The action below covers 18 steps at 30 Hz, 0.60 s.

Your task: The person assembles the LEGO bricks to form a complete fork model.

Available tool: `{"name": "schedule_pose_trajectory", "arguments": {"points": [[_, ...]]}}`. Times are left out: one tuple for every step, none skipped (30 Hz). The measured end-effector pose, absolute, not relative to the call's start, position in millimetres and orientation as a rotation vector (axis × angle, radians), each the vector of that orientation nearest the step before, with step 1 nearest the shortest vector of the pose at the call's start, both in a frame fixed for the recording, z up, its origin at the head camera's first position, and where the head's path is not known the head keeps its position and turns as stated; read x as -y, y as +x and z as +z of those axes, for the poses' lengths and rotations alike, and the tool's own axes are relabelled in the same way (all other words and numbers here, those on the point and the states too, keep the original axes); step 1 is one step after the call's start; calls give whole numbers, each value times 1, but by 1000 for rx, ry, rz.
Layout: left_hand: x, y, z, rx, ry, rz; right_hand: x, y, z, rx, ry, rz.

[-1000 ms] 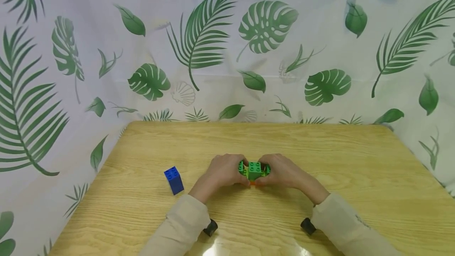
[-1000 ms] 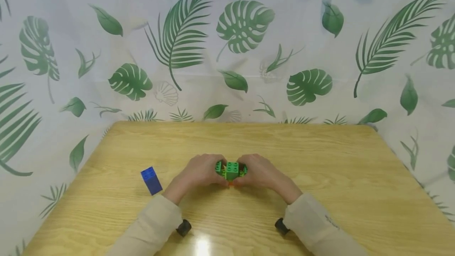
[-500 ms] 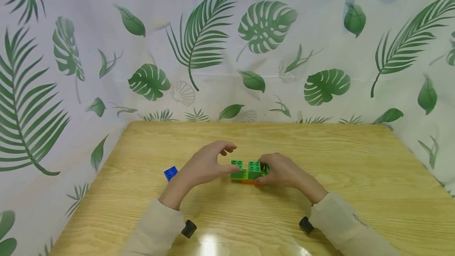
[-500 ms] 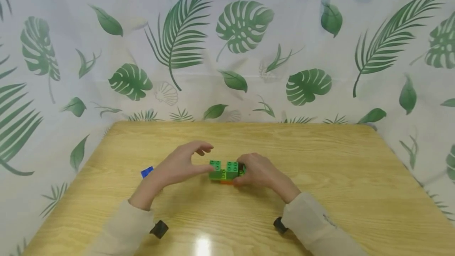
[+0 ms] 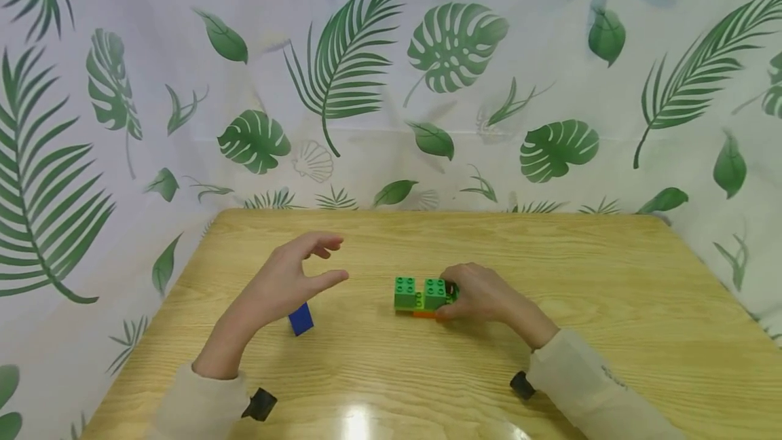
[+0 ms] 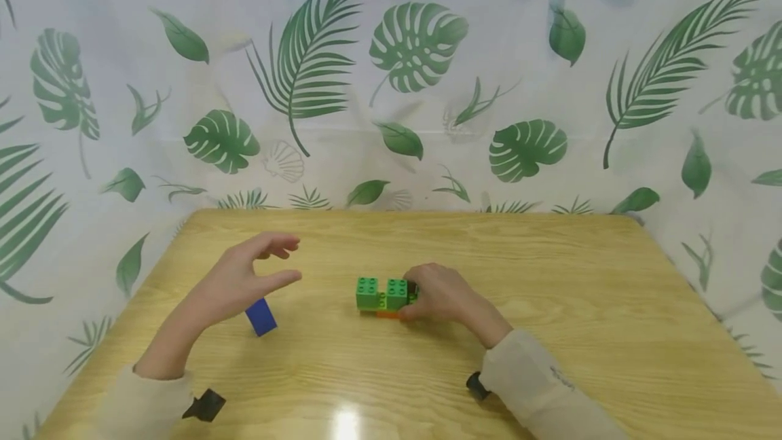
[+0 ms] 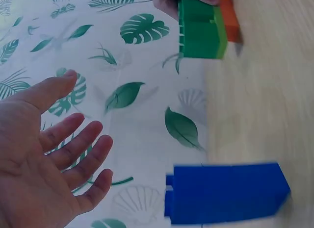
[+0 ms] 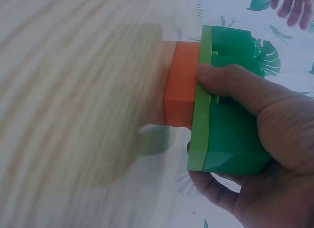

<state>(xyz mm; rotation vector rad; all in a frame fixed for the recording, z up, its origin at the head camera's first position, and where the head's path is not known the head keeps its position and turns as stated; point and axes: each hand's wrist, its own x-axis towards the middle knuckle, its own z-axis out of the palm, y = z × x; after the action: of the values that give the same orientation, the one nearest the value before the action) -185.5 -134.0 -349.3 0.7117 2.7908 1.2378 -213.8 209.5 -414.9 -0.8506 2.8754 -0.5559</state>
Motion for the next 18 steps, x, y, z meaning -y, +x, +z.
{"name": "schedule_pose_trajectory", "arguments": {"points": [[139, -184, -351, -2804, 699, 1239, -210, -214, -415, -2875, -852, -557], [145, -183, -353, -2820, 686, 1238, -210, -214, -415, -2876, -856, -555], [149, -182, -355, -2834, 668, 1237, -210, -214, -415, -2876, -858, -551], [155, -180, -358, -2845, 647, 1236, -210, -213, -414, -2875, -857, -546], [160, -178, -361, -2856, 626, 1235, -209, -213, -414, -2873, -851, -543], [165, -176, -363, -2865, 607, 1232, -209, -213, -414, -2873, -846, -537], [169, -175, -366, -2871, 588, 1232, -209, -213, -414, -2872, -843, -530], [174, -173, -368, -2876, 567, 1233, -209, -213, -414, -2871, -842, -524], [178, -171, -369, -2877, 546, 1238, -209, -213, -413, -2870, -839, -518], [182, -170, -371, -2879, 528, 1242, -208, -213, -413, -2870, -837, -514], [185, -168, -372, -2880, 512, 1245, -208, -213, -413, -2869, -837, -512], [188, -167, -374, -2881, 500, 1248, -208, -213, -413, -2868, -837, -509], [191, -165, -375, -2884, 492, 1250, -208, -213, -413, -2868, -835, -506], [193, -164, -375, -2887, 484, 1248, -208, -213, -413, -2869, -834, -502], [195, -163, -376, -2891, 476, 1248, -208, -213, -413, -2870, -829, -500], [197, -161, -377, -2891, 467, 1245, -208, -213, -413, -2870, -825, -501], [198, -160, -378, -2887, 457, 1243, -208, -213, -412, -2870, -828, -500], [199, -159, -379, -2882, 447, 1240, -208, -213, -413, -2871, -833, -500]]}}
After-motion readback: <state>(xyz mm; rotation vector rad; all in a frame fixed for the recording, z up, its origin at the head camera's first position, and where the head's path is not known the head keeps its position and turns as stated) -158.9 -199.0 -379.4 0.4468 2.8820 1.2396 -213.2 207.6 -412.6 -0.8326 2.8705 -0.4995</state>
